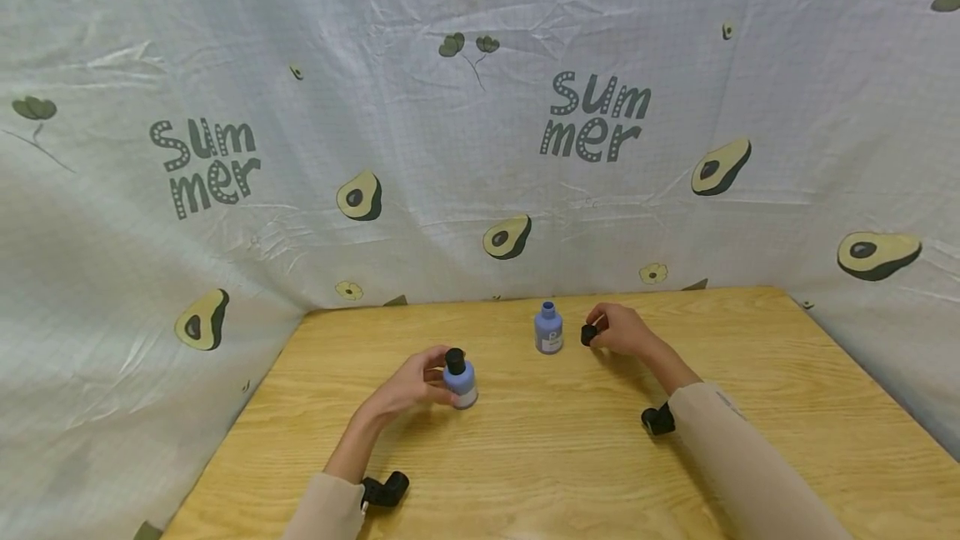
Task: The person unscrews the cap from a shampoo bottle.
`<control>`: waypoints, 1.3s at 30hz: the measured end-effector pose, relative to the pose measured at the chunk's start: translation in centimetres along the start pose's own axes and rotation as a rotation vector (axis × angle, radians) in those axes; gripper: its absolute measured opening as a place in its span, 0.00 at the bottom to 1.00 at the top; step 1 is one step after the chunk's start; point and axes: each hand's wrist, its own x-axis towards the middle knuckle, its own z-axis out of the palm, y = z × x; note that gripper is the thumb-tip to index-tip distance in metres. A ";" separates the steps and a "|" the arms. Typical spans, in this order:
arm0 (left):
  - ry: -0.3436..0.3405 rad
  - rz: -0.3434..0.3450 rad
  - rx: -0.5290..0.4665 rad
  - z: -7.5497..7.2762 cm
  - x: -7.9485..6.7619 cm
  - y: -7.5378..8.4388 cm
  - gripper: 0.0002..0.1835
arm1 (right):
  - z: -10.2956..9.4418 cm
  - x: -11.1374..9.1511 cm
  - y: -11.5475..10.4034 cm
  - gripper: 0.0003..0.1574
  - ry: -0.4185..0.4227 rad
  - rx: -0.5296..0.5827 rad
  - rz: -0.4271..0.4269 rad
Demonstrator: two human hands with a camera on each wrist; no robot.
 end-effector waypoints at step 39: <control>0.142 -0.024 0.194 1.3 0.6 1.1 0.31 | -1.7 -7.2 -3.6 0.21 0.084 -0.007 -0.233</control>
